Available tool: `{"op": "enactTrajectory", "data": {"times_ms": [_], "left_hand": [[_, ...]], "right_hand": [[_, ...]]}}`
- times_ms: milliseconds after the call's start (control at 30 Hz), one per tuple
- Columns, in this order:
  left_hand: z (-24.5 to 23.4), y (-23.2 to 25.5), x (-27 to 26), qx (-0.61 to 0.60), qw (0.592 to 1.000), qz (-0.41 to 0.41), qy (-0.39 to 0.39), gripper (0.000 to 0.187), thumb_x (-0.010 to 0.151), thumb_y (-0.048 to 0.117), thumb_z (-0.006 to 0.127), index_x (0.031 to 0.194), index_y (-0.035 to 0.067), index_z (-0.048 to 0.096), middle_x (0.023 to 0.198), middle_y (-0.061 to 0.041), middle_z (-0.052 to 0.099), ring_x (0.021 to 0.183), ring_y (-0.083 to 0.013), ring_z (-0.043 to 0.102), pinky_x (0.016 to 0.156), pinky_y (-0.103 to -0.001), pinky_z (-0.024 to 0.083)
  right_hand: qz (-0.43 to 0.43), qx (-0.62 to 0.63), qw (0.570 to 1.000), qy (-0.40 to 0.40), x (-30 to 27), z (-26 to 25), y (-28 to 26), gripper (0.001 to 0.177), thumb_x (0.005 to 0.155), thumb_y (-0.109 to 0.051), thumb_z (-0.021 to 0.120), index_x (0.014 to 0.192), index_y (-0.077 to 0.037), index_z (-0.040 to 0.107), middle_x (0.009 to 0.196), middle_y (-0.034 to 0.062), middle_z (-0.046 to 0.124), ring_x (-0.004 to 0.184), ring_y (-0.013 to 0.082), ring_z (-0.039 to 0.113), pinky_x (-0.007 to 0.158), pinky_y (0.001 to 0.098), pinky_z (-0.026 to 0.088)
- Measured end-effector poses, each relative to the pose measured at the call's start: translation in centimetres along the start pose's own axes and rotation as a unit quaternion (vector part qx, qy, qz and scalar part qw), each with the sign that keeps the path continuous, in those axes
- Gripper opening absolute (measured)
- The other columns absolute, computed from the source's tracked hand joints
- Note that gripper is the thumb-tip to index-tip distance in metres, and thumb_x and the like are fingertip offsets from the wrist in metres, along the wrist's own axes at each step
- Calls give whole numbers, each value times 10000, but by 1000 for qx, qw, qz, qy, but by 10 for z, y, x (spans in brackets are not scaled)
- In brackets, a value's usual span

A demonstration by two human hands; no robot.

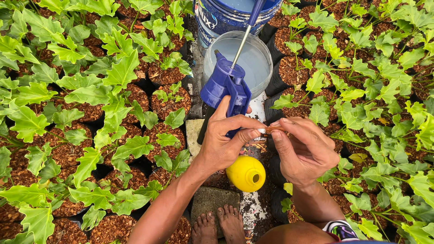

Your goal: The person disassembles a hand-pump sprayer, cleans and reassembles the internal pump components using water from a bucket, and then tests the pump mechanism by hand.

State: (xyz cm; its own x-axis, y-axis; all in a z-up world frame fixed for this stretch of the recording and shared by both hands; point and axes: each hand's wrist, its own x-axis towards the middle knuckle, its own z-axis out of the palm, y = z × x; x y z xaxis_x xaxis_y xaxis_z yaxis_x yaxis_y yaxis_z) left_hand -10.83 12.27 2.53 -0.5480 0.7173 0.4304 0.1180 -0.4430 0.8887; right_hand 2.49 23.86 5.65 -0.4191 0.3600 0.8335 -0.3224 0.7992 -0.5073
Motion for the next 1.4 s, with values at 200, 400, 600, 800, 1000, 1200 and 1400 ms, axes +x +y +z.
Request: {"op": "enactTrajectory", "data": {"times_ms": [200, 400, 600, 800, 1000, 1200, 1400], "left_hand": [[1, -2, 0, -2, 1000, 4, 1, 94, 976, 255, 711, 1033, 232, 782, 1104, -120, 531, 1036, -311, 634, 998, -462, 477], [2, 0, 0, -1, 1000, 10, 1, 93, 968, 258, 722, 1032, 229, 784, 1097, -100, 543, 1049, -305, 639, 1005, -447, 478], [5, -1, 1, -16, 1000, 6, 5, 95, 968, 243, 720, 1032, 214, 785, 1087, -109, 544, 1022, -303, 637, 991, -453, 486], [7, -3, 1, -15, 1000, 13, 6, 91, 958, 234, 731, 1023, 202, 787, 1084, -104, 548, 1016, -290, 640, 984, -440, 493], [9, 3, -1, 2, 999, 15, 28, 93, 940, 226, 749, 1020, 202, 789, 1073, -103, 542, 1020, -310, 645, 981, -444, 490], [13, -8, -5, 34, 997, 33, 58, 85, 930, 212, 754, 1008, 202, 788, 1062, -96, 526, 1034, -308, 628, 983, -430, 484], [20, -18, -13, 100, 987, 72, 98, 107, 953, 194, 721, 1039, 213, 783, 1070, -100, 507, 1077, -341, 619, 977, -431, 479]], "right_hand": [[-29, -5, 999, 14, -2, 4, 0, 181, 795, 161, 787, 955, 172, 704, 782, 283, 697, 724, 363, 728, 673, 486, 594], [-39, -11, 999, 20, -5, 2, 2, 189, 791, 160, 796, 954, 178, 701, 785, 289, 698, 732, 369, 731, 668, 488, 592], [-39, -13, 999, 16, -4, 2, 0, 172, 800, 134, 797, 938, 163, 699, 776, 283, 697, 718, 373, 729, 673, 486, 594], [-35, -13, 999, 15, -4, 0, 1, 172, 789, 146, 798, 926, 175, 698, 770, 290, 690, 707, 377, 728, 678, 497, 594], [-27, -40, 999, 16, 1, 5, -9, 172, 799, 166, 787, 947, 189, 702, 763, 281, 693, 707, 375, 735, 671, 471, 598], [12, -47, 999, 12, -1, 2, -12, 160, 811, 158, 787, 952, 169, 713, 750, 258, 695, 709, 332, 739, 654, 426, 598], [76, -43, 996, 16, 1, 3, -18, 147, 840, 148, 778, 974, 162, 718, 725, 244, 666, 623, 218, 672, 560, 349, 564]]}}
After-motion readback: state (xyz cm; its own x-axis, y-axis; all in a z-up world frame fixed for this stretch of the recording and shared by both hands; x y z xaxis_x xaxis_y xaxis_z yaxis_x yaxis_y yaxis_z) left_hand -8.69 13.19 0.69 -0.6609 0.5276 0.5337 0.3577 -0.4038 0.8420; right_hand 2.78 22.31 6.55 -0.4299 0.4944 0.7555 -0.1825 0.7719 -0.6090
